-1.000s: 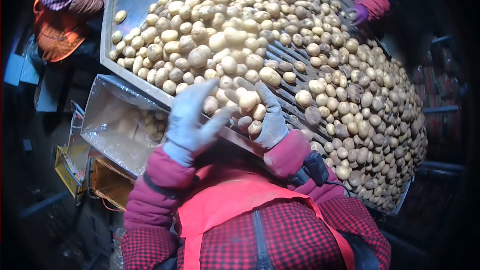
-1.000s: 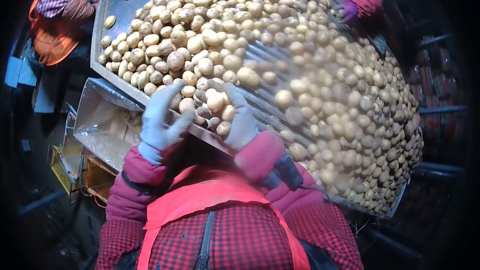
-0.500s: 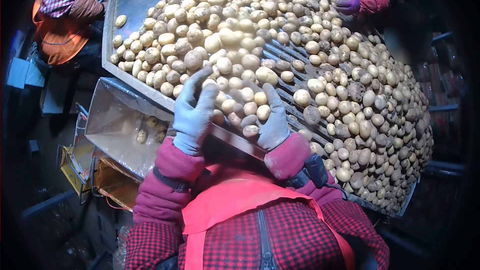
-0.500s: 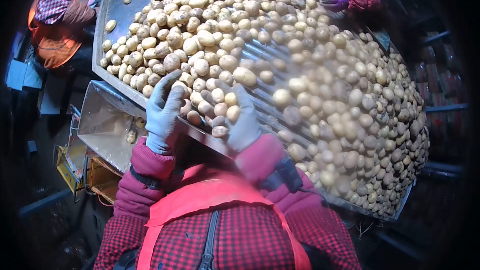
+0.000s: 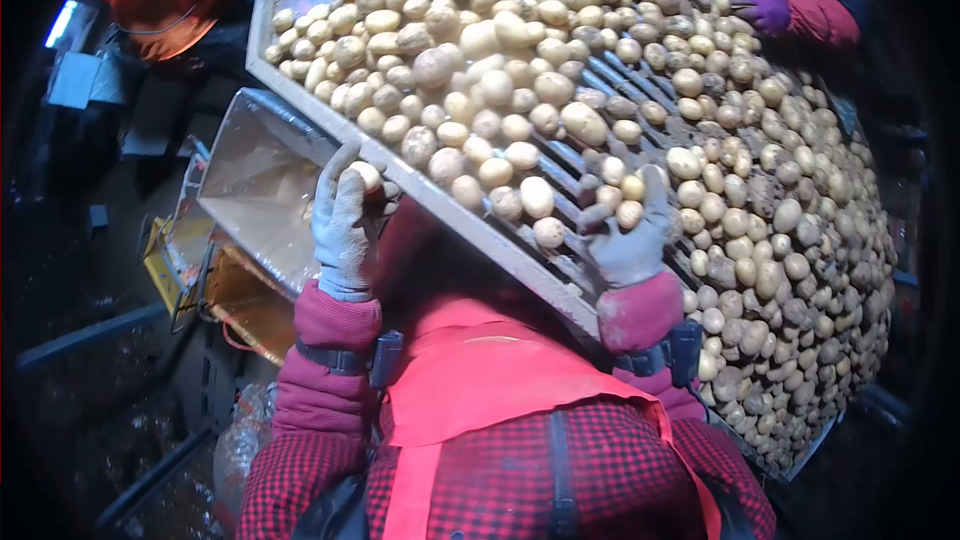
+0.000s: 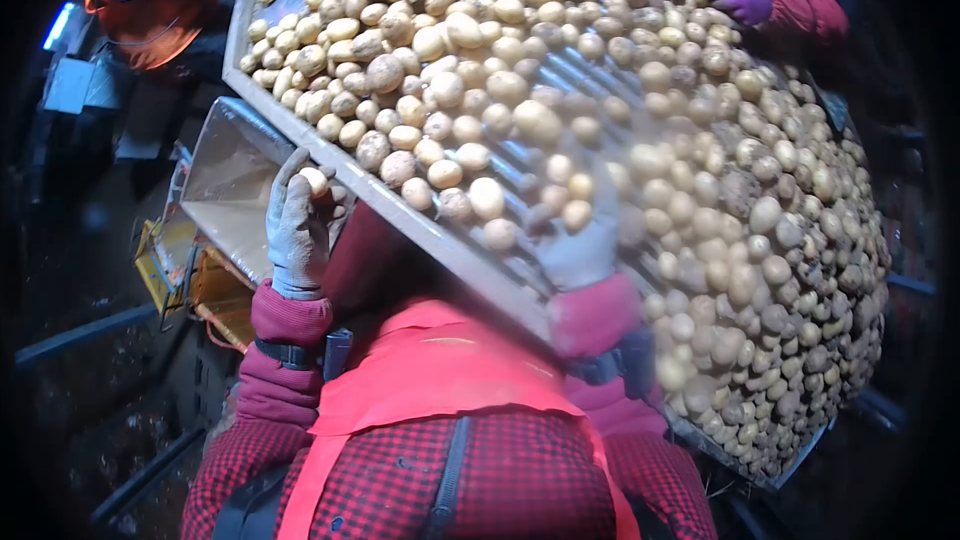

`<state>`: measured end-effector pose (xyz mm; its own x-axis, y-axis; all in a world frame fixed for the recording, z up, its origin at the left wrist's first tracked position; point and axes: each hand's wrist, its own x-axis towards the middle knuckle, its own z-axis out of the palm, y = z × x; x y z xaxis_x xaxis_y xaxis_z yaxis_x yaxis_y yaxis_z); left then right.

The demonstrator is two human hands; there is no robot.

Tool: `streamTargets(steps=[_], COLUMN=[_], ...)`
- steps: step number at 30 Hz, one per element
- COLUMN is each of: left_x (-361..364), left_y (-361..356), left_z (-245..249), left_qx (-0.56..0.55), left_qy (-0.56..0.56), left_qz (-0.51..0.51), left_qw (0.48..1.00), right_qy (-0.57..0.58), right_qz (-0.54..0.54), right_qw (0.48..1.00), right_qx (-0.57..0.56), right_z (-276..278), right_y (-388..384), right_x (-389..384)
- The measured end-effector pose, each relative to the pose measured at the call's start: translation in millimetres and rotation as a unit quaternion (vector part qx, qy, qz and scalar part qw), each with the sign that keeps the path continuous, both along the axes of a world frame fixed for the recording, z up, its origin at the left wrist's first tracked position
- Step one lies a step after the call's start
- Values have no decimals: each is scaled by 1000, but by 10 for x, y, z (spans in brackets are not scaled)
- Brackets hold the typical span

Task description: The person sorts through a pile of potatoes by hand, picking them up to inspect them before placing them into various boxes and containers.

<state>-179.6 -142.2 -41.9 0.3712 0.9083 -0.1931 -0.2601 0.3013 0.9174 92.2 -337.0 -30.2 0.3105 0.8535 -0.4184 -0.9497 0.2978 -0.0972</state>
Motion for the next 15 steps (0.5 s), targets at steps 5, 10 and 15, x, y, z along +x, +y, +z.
streamTargets(steps=[5, 10, 15], left_x=[-658, -937, -1126], left_y=[-4, -156, -486], left_z=[-179, -217, -175], left_qx=[-29, -61, -119], left_qy=[15, 48, 22], left_qz=[97, 138, 162], left_qw=[995, 987, 979], right_qy=[-18, -122, -65], right_qz=[11, 58, 103], right_qw=[1000, 991, 992], right_qx=[-4, 2, 7], right_z=[-162, -307, -284], right_y=[-99, -111, -93], right_x=[30, 12, -70])
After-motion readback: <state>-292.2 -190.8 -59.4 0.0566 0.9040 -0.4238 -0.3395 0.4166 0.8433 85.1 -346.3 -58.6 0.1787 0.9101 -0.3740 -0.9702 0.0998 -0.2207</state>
